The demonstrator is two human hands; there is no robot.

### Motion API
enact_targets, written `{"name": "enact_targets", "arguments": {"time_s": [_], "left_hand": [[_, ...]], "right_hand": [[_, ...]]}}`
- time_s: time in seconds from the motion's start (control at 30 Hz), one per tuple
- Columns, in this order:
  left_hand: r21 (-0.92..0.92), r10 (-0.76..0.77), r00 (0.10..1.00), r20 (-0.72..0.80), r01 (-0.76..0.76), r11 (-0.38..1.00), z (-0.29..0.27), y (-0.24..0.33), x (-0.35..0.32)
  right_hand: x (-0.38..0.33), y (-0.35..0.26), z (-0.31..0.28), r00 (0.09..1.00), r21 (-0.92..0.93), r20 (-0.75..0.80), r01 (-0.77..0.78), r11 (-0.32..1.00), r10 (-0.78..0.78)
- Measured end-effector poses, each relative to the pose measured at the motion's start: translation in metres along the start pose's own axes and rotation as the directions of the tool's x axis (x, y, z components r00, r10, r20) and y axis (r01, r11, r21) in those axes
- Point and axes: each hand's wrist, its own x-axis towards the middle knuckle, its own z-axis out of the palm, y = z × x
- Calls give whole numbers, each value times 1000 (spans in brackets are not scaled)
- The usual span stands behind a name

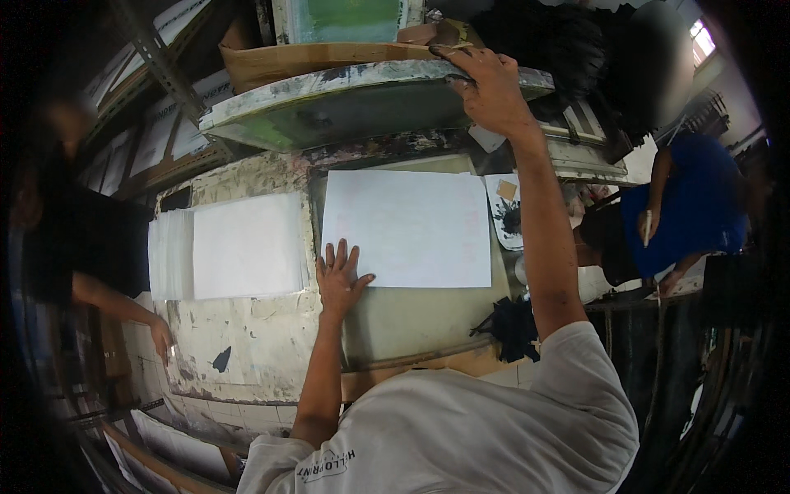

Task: The person performs screen printing by aligning paper on a table, applying ink through a screen using a squeegee, and stacking the printed results.

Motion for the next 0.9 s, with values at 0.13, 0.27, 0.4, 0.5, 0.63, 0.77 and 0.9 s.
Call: {"name": "enact_targets", "arguments": {"time_s": [0.13,0.27,0.4,0.5,0.63,0.77,0.9], "left_hand": [[-25,-130,988,-88,128,991,9,10,6],[-14,-170,984,-58,169,985,9,12,15],[-131,-197,960,-196,174,976,-7,13,18],[-490,-365,822,-437,123,863,-38,11,10],[-837,-549,671,-499,-208,507,-104,11,18],[-820,-538,666,-517,-206,534,-138,11,26],[-858,-576,649,-498,-268,439,-138,8,29]], "right_hand": [[-3,-1,3,1000,-26,2,-25,999,25],[-6,-8,-1,1000,-1,7,-30,1000,30],[-24,-22,-13,999,46,18,-29,999,29],[-59,-43,-22,994,79,81,-74,994,68],[-101,-63,-23,990,78,109,-102,992,93],[-98,-59,-24,990,119,118,-92,989,78],[-90,-52,-20,996,58,72,-64,996,60]]}}
